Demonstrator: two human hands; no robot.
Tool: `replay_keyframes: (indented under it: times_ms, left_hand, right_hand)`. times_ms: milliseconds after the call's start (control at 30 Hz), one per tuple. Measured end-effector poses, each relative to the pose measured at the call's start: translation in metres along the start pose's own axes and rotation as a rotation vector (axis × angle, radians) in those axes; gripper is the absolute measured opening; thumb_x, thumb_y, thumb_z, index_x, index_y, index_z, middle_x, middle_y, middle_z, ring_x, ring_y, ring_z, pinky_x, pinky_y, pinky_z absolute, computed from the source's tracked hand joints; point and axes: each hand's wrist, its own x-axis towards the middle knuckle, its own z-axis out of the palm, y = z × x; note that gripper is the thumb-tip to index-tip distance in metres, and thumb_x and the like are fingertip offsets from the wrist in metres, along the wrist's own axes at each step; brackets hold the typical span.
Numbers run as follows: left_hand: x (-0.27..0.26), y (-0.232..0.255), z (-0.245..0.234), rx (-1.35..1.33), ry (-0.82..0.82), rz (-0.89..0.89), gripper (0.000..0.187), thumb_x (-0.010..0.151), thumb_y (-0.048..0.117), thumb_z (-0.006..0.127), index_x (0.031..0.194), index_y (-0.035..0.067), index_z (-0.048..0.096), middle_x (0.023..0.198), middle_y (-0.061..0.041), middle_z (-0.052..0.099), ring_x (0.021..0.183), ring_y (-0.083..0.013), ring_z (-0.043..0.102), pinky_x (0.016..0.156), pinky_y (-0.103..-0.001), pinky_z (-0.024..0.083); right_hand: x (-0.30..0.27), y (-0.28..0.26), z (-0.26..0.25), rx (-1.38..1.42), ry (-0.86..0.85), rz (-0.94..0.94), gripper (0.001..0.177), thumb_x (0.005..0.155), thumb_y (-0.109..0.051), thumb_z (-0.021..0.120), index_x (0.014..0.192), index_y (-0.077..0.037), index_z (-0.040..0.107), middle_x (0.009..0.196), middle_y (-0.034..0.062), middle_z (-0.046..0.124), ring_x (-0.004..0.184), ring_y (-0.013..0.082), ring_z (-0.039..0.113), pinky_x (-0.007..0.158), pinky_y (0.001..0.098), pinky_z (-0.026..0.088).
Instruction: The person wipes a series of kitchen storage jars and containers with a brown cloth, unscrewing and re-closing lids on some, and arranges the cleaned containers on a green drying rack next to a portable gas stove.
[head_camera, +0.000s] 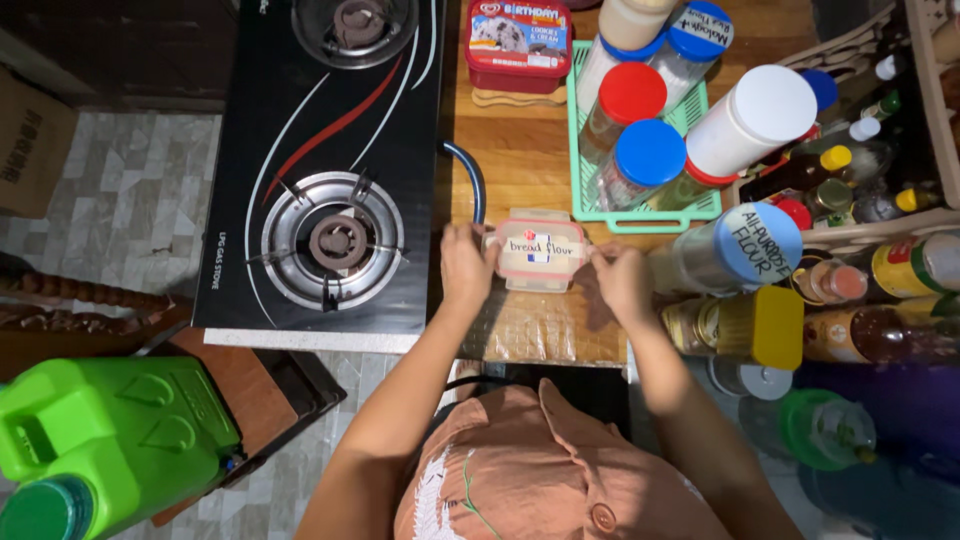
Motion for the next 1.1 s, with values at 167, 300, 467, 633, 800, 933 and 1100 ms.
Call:
replay_keyframes:
  times_ms: [167, 300, 467, 633, 800, 933, 1100]
  left_hand:
    - [-0.003, -0.007, 0.007, -0.138, -0.161, -0.171, 0.024, 0.082, 0.015, 0.082, 0.093, -0.004, 0.072, 0.083, -0.019, 0.072, 0.073, -0.0314, 0.073, 0.071, -0.041, 0.058]
    - [0.007, -0.017, 0.016, -0.168, -0.250, -0.227, 0.019, 0.086, 0.013, 0.079, 0.090, -0.004, 0.073, 0.071, -0.016, 0.072, 0.064, -0.0267, 0.075, 0.064, -0.037, 0.059]
    - [0.020, -0.004, 0.006, 0.012, -0.433, -0.110, 0.052, 0.080, 0.020, 0.084, 0.120, -0.002, 0.060, 0.111, -0.024, 0.068, 0.100, -0.0319, 0.069, 0.092, -0.039, 0.055]
    - [0.028, 0.029, -0.001, 0.362, -0.700, 0.457, 0.144, 0.045, 0.030, 0.102, 0.161, 0.009, 0.019, 0.166, -0.020, 0.023, 0.155, -0.0402, 0.017, 0.117, -0.062, 0.017]
    - [0.028, 0.035, -0.001, 0.374, -0.675, 0.503, 0.119, 0.056, 0.028, 0.095, 0.153, 0.012, 0.028, 0.149, -0.014, 0.040, 0.143, -0.0333, 0.035, 0.114, -0.055, 0.027]
    - [0.029, 0.027, 0.003, 0.346, -0.656, 0.521, 0.117, 0.058, 0.028, 0.094, 0.153, 0.012, 0.029, 0.149, -0.015, 0.042, 0.143, -0.0337, 0.037, 0.112, -0.051, 0.029]
    - [0.021, 0.011, 0.014, 0.271, -0.569, 0.443, 0.122, 0.049, 0.022, 0.099, 0.150, 0.015, 0.031, 0.147, -0.016, 0.041, 0.140, -0.0372, 0.035, 0.110, -0.052, 0.031]
  right_hand:
    - [-0.005, -0.024, 0.001, -0.065, -0.033, -0.004, 0.025, 0.082, -0.020, 0.083, 0.094, 0.001, 0.079, 0.087, 0.0186, 0.077, 0.076, 0.0266, 0.076, 0.071, 0.0351, 0.057]
    - [0.011, -0.007, 0.008, 0.085, -0.047, -0.032, 0.027, 0.080, -0.019, 0.085, 0.094, 0.003, 0.078, 0.086, 0.0159, 0.078, 0.075, 0.0228, 0.075, 0.071, 0.0330, 0.057]
    - [0.008, -0.005, 0.000, 0.160, -0.180, -0.028, 0.040, 0.084, -0.023, 0.084, 0.114, 0.002, 0.076, 0.103, 0.0171, 0.081, 0.092, 0.0232, 0.079, 0.083, 0.0331, 0.059]
    - [-0.010, -0.046, -0.017, -0.201, -0.272, -0.474, 0.123, 0.055, -0.026, 0.096, 0.152, -0.001, 0.025, 0.138, 0.0309, 0.053, 0.119, 0.0455, 0.059, 0.094, 0.0475, 0.051]
    - [-0.020, -0.076, -0.023, -0.302, -0.342, -0.195, 0.118, 0.064, -0.032, 0.091, 0.157, -0.016, 0.020, 0.132, 0.0217, 0.063, 0.115, 0.0430, 0.064, 0.093, 0.0491, 0.053]
    - [-0.021, -0.080, -0.022, -0.275, -0.319, -0.172, 0.113, 0.066, -0.031, 0.091, 0.156, -0.018, 0.024, 0.122, 0.0208, 0.068, 0.111, 0.0423, 0.067, 0.091, 0.0489, 0.054]
    - [-0.022, -0.074, -0.023, -0.181, -0.315, -0.174, 0.114, 0.066, -0.027, 0.090, 0.157, -0.019, 0.023, 0.119, 0.0204, 0.071, 0.107, 0.0410, 0.069, 0.088, 0.0487, 0.055]
